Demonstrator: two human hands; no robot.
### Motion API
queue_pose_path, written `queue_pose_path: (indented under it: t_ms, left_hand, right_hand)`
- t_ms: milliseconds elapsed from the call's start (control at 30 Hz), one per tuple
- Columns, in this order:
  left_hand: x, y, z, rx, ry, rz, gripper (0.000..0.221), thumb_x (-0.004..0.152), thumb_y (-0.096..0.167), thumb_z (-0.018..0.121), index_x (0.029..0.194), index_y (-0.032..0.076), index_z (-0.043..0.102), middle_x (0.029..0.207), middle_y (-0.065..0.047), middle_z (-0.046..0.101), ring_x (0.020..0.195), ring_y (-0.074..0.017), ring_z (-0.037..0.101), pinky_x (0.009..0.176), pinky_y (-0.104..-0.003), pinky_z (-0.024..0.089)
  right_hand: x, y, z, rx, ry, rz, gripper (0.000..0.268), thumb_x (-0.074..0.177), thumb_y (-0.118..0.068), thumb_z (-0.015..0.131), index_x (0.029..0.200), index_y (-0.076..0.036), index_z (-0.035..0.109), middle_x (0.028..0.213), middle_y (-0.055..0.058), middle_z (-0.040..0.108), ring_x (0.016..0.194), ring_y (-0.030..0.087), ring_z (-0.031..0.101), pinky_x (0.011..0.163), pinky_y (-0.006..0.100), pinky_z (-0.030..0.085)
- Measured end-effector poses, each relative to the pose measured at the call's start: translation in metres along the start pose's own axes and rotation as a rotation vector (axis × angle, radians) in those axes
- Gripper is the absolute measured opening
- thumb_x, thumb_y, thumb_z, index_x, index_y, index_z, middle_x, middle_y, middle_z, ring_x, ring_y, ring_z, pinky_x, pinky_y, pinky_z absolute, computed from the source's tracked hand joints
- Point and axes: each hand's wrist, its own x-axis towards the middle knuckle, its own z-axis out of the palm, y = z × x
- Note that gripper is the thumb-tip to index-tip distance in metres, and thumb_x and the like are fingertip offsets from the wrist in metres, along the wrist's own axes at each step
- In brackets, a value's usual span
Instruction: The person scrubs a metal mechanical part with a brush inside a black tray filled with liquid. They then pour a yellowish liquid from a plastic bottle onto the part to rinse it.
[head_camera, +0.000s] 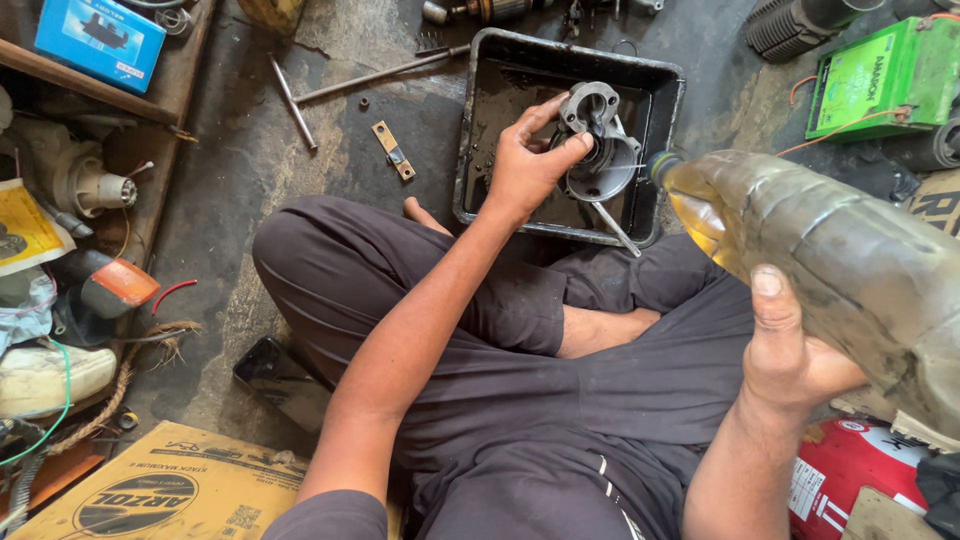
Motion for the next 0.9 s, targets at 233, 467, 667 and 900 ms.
queue_pose_path:
  t_ms: [233,467,667,900]
  left_hand:
    - [-0.001,0.001,-0.001,0.103,-0.001,0.066,0.057,0.084,0.017,0.084,0.137,0.002,0.065,0.125,-0.002,0.067,0.107,-0.0111,0.068,0.089,-0.026,0.057]
    - [-0.013,0.026,0.002,0.421,0.000,0.397,0.061,0.076,0.015,0.087,0.134,0.015,0.068,0.130,-0.005,0.066,0.118,-0.0198,0.068,0.101,-0.034,0.055]
    - [-0.019,0.050,-0.002,0.944,-0.142,0.772,0.067,0.080,0.017,0.084,0.142,0.025,0.062,0.143,-0.004,0.057,0.139,-0.0357,0.050,0.121,-0.051,0.041]
    - [-0.020,0.043,0.001,1.244,-0.190,1.064,0.052,0.098,0.017,0.065,0.148,0.025,0.058,0.157,-0.002,0.047,0.151,-0.0371,0.036,0.127,-0.059,0.031]
  right_hand:
    - [0.000,0.000,0.003,-0.018,0.010,0.000,0.074,0.111,-0.006,0.079,0.161,0.000,0.026,0.157,0.013,0.042,0.144,0.026,0.046,0.128,0.039,0.037]
    - [0.018,0.034,0.007,0.603,0.292,0.547,0.059,0.098,-0.029,0.078,0.138,0.005,0.053,0.133,0.021,0.063,0.110,0.037,0.066,0.086,0.052,0.059]
    - [0.021,0.087,-0.027,1.066,0.406,0.993,0.060,0.097,-0.044,0.075,0.145,-0.012,0.059,0.134,0.011,0.072,0.108,0.029,0.074,0.074,0.032,0.060]
    - [0.021,0.089,-0.040,1.288,0.395,0.967,0.061,0.100,-0.042,0.074,0.148,-0.009,0.054,0.130,0.014,0.065,0.103,0.030,0.070,0.075,0.033,0.062]
